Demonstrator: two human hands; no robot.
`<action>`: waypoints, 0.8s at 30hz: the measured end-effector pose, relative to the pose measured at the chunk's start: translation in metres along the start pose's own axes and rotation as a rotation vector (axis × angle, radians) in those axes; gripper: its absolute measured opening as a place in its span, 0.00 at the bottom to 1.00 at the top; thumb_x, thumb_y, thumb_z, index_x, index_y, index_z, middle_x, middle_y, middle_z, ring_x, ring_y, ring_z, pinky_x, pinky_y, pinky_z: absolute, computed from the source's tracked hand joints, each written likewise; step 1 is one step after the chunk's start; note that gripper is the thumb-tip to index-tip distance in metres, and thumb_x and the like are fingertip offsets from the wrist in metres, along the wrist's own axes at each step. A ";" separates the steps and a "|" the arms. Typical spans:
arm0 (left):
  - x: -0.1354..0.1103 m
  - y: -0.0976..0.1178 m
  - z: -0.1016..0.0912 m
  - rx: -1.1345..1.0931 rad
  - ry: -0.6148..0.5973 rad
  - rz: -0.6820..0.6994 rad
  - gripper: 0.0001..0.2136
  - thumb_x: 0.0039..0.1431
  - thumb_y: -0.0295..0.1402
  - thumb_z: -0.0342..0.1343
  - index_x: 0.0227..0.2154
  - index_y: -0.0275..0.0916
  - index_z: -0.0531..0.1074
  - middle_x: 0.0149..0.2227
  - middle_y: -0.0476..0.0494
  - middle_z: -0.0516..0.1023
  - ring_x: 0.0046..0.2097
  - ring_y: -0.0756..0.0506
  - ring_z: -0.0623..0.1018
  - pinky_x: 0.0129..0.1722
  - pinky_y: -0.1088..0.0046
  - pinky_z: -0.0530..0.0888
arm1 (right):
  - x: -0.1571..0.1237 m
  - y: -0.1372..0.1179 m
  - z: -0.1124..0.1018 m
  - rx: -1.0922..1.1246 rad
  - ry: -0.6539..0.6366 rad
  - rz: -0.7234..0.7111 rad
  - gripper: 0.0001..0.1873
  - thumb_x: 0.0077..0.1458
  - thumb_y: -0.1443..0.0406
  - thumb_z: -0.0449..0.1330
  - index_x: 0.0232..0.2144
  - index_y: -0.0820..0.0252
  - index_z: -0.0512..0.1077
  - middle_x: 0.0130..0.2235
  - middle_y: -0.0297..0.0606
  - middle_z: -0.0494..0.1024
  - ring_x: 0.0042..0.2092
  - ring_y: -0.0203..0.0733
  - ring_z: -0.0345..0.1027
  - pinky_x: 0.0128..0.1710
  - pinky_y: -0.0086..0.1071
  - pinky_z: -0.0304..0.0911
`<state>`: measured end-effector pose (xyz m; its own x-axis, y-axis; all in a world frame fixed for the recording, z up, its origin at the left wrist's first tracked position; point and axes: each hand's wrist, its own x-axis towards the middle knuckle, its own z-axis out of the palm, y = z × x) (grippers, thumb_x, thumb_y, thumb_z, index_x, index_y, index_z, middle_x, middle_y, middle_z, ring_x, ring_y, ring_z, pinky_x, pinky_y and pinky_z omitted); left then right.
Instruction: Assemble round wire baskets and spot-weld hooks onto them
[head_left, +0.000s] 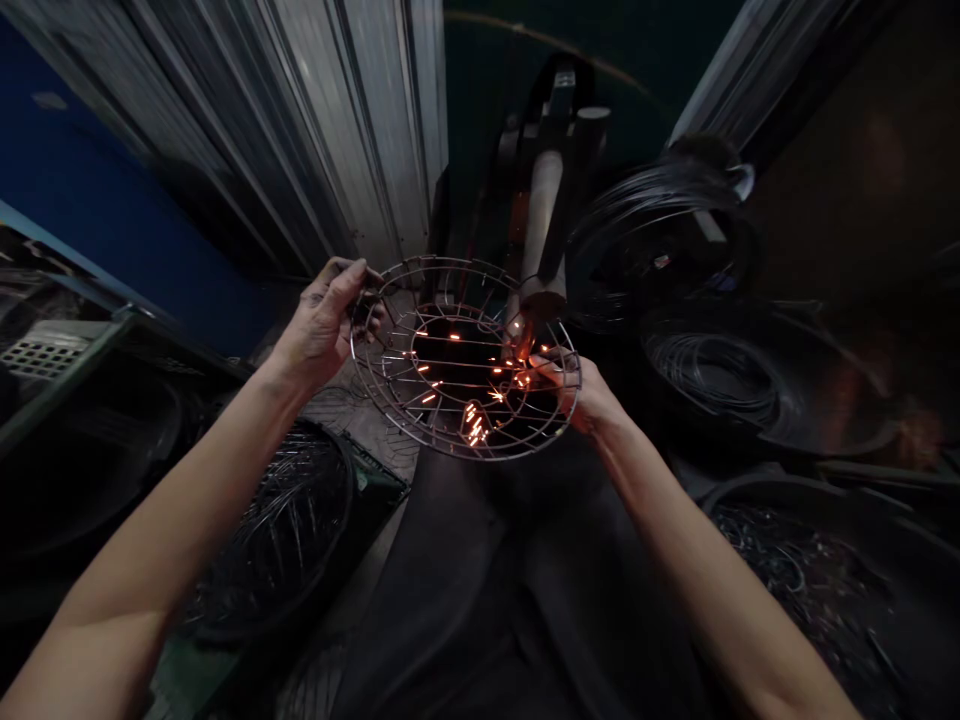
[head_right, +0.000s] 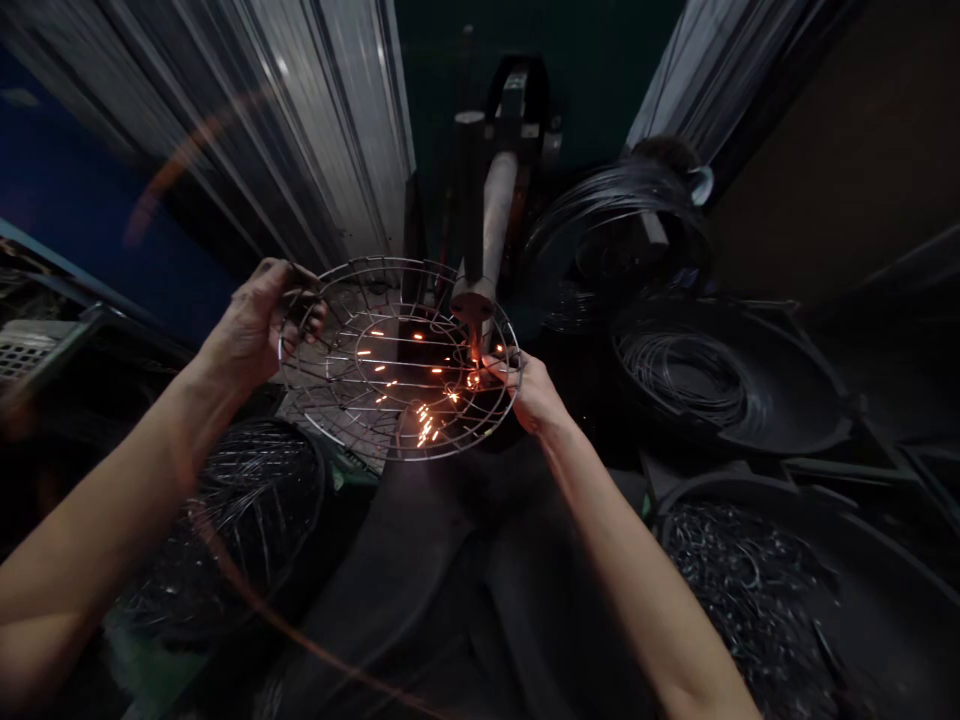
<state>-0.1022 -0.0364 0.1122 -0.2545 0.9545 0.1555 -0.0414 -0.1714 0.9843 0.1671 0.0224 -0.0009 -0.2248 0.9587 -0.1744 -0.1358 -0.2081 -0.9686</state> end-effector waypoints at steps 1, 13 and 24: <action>0.000 0.000 0.000 -0.003 -0.004 0.000 0.14 0.45 0.47 0.62 0.27 0.42 0.70 0.24 0.50 0.71 0.25 0.51 0.70 0.19 0.76 0.63 | -0.002 0.000 -0.007 -0.012 -0.011 0.018 0.22 0.32 0.54 0.71 0.26 0.58 0.68 0.25 0.31 0.74 0.27 0.37 0.69 0.32 0.33 0.67; -0.088 0.000 0.007 0.186 0.045 0.177 0.16 0.49 0.47 0.61 0.35 0.42 0.69 0.26 0.51 0.70 0.26 0.52 0.72 0.24 0.77 0.69 | -0.126 -0.101 0.056 -0.790 -0.178 -0.631 0.08 0.56 0.58 0.58 0.36 0.55 0.70 0.35 0.36 0.76 0.37 0.39 0.71 0.37 0.31 0.64; -0.177 0.047 0.051 0.390 -0.315 0.252 0.20 0.55 0.44 0.57 0.51 0.48 0.67 0.40 0.46 0.76 0.39 0.45 0.77 0.38 0.69 0.74 | -0.182 -0.122 0.062 -0.981 -0.288 -0.632 0.13 0.60 0.59 0.51 0.25 0.56 0.65 0.22 0.31 0.69 0.22 0.34 0.63 0.22 0.27 0.58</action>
<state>-0.0098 -0.2014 0.1350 0.0933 0.9327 0.3485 0.3586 -0.3580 0.8621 0.1649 -0.1389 0.1603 -0.6075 0.7334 0.3051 0.4647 0.6397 -0.6122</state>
